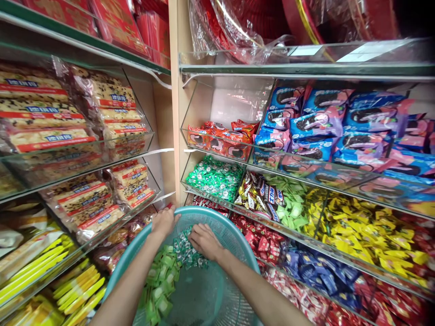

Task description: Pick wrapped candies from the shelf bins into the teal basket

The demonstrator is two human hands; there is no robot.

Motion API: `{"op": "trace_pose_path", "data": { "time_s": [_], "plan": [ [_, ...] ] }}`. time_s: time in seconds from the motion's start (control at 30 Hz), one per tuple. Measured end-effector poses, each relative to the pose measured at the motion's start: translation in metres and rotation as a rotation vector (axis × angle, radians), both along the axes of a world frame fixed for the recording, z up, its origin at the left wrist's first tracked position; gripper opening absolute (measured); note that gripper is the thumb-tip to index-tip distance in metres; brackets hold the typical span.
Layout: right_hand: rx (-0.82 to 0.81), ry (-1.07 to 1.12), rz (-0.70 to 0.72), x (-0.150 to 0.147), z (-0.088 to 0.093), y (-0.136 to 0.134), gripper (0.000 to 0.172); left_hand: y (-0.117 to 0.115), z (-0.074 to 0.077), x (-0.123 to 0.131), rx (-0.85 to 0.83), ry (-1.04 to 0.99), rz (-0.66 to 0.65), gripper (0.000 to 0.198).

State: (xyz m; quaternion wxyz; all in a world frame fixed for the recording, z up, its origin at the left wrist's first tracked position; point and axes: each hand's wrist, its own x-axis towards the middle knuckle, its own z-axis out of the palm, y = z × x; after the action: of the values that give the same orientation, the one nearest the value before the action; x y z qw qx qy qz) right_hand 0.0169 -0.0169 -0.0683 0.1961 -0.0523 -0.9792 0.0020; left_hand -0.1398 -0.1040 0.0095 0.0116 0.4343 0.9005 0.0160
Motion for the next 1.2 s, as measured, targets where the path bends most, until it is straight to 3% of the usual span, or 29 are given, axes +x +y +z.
{"op": "trace_pose_path", "data": {
  "time_s": [0.17, 0.37, 0.5, 0.63, 0.77, 1.0, 1.2],
  "plan": [
    [-0.009, 0.042, 0.028, 0.0, 0.015, -0.005, 0.009, 0.0, 0.001, 0.001, 0.015, 0.01, 0.015, 0.036],
    [0.042, 0.171, 0.015, -0.008, 0.079, -0.006, 0.022, -0.001, -0.002, -0.003, 0.048, 0.018, 0.014, 0.037],
    [0.027, 0.236, -0.167, -0.018, 0.128, 0.017, 0.022, -0.001, -0.003, -0.006, 0.041, 0.016, 0.021, 0.037],
    [-0.059, 0.208, -0.419, -0.033, 0.158, 0.054, 0.018, -0.002, -0.003, -0.005, 0.051, -0.004, 0.03, 0.036],
    [-0.128, 0.139, -0.582, -0.052, 0.166, 0.073, 0.019, -0.003, -0.004, -0.005, 0.079, 0.007, 0.03, 0.036],
    [-0.114, 0.158, -0.735, -0.081, 0.159, 0.072, 0.038, -0.003, -0.003, -0.005, 0.075, -0.002, 0.038, 0.037],
    [-0.1, 0.151, -0.744, -0.082, 0.154, 0.073, 0.036, -0.007, -0.005, -0.008, 0.083, 0.003, 0.048, 0.038]
  ]
}}
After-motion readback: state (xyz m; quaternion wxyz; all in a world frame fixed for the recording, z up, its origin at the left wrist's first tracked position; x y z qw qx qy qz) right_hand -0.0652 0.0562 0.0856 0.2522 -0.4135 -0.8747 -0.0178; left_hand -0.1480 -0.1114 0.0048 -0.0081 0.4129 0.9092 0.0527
